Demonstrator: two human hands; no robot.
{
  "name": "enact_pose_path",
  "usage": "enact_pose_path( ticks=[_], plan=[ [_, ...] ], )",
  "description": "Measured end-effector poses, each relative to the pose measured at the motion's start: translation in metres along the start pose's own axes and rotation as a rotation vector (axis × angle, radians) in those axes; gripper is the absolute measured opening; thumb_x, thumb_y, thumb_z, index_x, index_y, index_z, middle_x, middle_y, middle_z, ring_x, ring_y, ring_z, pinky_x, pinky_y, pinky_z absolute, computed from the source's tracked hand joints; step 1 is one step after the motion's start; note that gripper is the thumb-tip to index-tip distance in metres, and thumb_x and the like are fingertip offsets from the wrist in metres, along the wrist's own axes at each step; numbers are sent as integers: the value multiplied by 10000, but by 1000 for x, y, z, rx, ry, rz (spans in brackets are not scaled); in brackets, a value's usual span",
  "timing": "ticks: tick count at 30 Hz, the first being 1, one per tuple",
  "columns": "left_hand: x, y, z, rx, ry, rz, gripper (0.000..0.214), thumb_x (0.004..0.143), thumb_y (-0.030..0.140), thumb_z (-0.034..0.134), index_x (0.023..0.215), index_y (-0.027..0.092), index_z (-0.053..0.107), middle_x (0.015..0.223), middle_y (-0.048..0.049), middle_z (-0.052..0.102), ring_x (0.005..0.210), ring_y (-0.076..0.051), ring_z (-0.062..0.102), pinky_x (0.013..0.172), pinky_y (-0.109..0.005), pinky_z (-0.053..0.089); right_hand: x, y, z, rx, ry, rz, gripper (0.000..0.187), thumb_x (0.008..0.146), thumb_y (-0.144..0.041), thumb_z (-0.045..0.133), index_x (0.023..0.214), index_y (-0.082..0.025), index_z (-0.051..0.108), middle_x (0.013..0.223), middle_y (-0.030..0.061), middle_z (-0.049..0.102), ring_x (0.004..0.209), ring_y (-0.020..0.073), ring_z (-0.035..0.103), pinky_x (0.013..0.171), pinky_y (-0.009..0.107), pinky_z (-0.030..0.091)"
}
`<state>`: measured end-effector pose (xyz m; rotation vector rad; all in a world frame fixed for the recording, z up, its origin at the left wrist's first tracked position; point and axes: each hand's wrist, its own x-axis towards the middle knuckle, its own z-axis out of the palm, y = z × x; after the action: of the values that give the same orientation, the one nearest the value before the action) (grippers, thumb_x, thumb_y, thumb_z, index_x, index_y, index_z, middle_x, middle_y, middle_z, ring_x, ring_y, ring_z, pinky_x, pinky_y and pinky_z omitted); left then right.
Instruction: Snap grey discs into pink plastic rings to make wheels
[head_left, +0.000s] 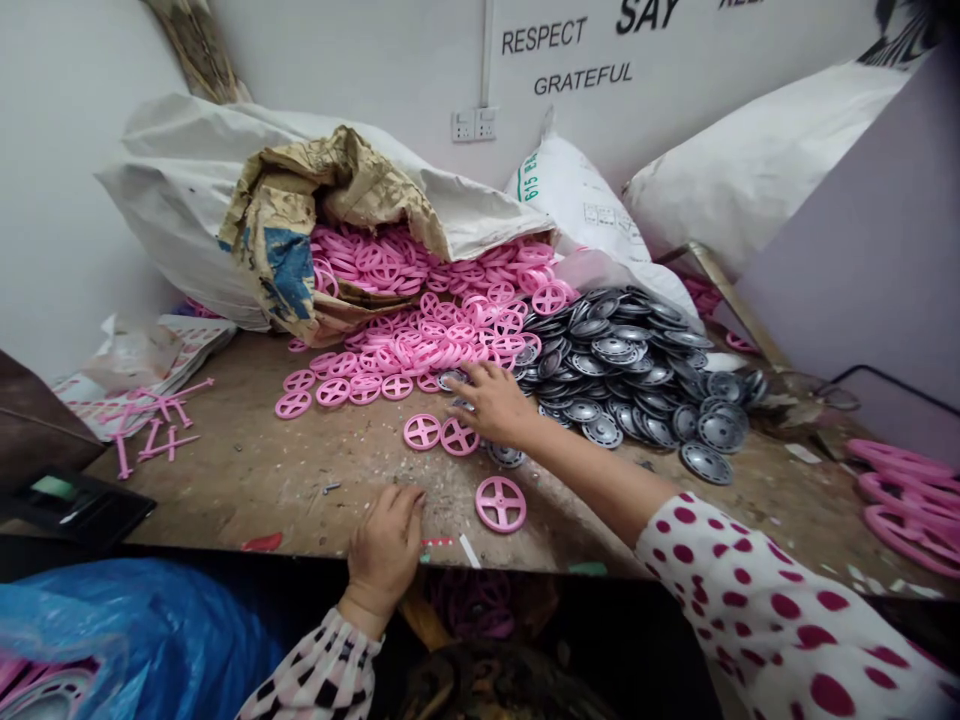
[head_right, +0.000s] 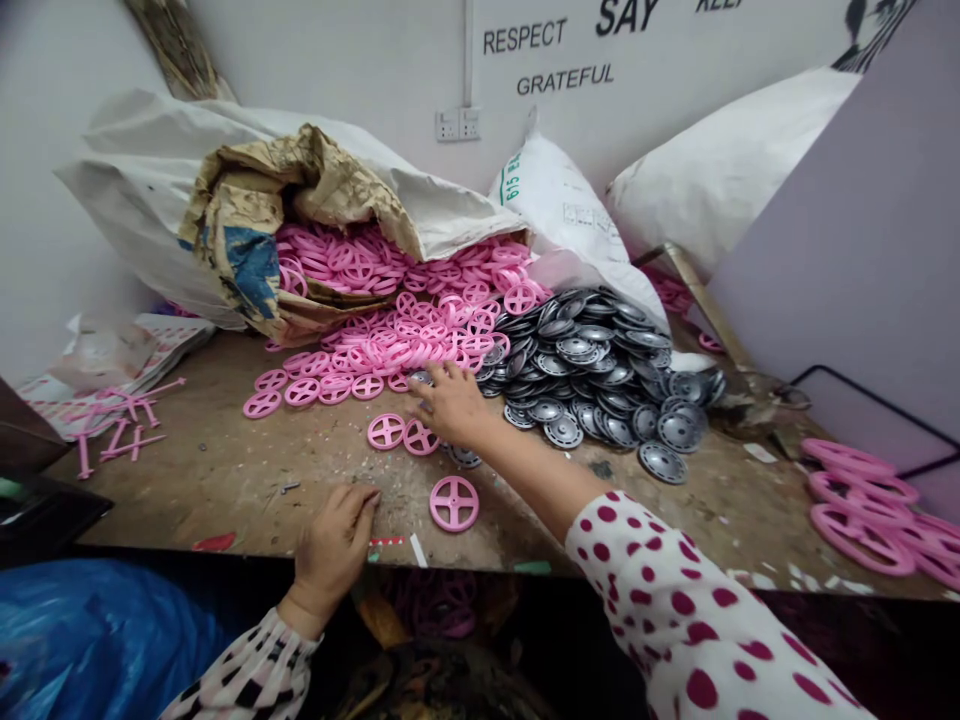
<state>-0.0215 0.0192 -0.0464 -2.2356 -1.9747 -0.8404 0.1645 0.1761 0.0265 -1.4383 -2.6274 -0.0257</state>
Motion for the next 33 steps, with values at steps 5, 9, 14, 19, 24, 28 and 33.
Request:
enact_pose_path(
  ticks=[5, 9, 14, 19, 24, 28, 33],
  plan=[
    [0, 1, 1, 15, 26, 3, 206, 936, 243, 451, 953, 222, 655, 885, -34, 676, 783, -185, 650, 675, -281, 484, 46, 39, 6, -32, 42, 236, 752, 843, -700, 422, 1471, -298, 325, 1527, 153, 256, 1359, 430, 226, 1026, 636, 220],
    [0, 2, 0, 21, 13, -8, 208, 937, 244, 453, 945, 223, 660, 874, -36, 674, 784, -185, 652, 672, -280, 484, 66, 49, 23, -8, -32, 325, 826, 807, -763, 391, 1464, -265, 340, 1454, 179, 356, 1315, 440, 276, 1012, 670, 177],
    [0, 3, 0, 23, 15, -13, 224, 940, 242, 442, 936, 226, 665, 864, -37, 675, 778, -172, 649, 675, -267, 482, 77, 40, 32, -19, -51, 353, 805, 784, -764, 436, 1447, -312, 369, 1458, 169, 338, 1306, 484, 259, 974, 718, 135],
    [0, 3, 0, 3, 10, -21, 223, 933, 229, 445, 950, 227, 667, 901, -45, 681, 800, -176, 648, 687, -270, 482, 71, 38, 33, -31, -33, 315, 680, 829, -690, 437, 1394, -311, 457, 1400, 146, 427, 1281, 450, 309, 984, 674, 209],
    [0, 2, 0, -19, -12, -32, 219, 925, 217, 452, 970, 223, 666, 912, -46, 678, 835, -183, 643, 721, -274, 478, 49, 28, 35, -1, -50, 217, 634, 856, -667, 404, 1400, -344, 440, 1346, 114, 504, 1229, 420, 363, 954, 628, 291],
    [0, 3, -3, -5, -32, -42, 209, 922, 222, 463, 971, 223, 666, 922, -40, 678, 833, -186, 639, 707, -274, 465, 31, 9, 35, 45, -104, 166, 672, 838, -721, 381, 1402, -360, 437, 1401, 96, 458, 1241, 413, 364, 946, 577, 350],
    [0, 4, -5, -1, -41, -43, 213, 928, 227, 456, 969, 218, 665, 915, -37, 673, 834, -189, 636, 705, -277, 456, 14, -6, 31, 91, -129, 114, 696, 833, -741, 378, 1403, -348, 447, 1402, 101, 461, 1224, 415, 394, 936, 557, 386]
  ],
)
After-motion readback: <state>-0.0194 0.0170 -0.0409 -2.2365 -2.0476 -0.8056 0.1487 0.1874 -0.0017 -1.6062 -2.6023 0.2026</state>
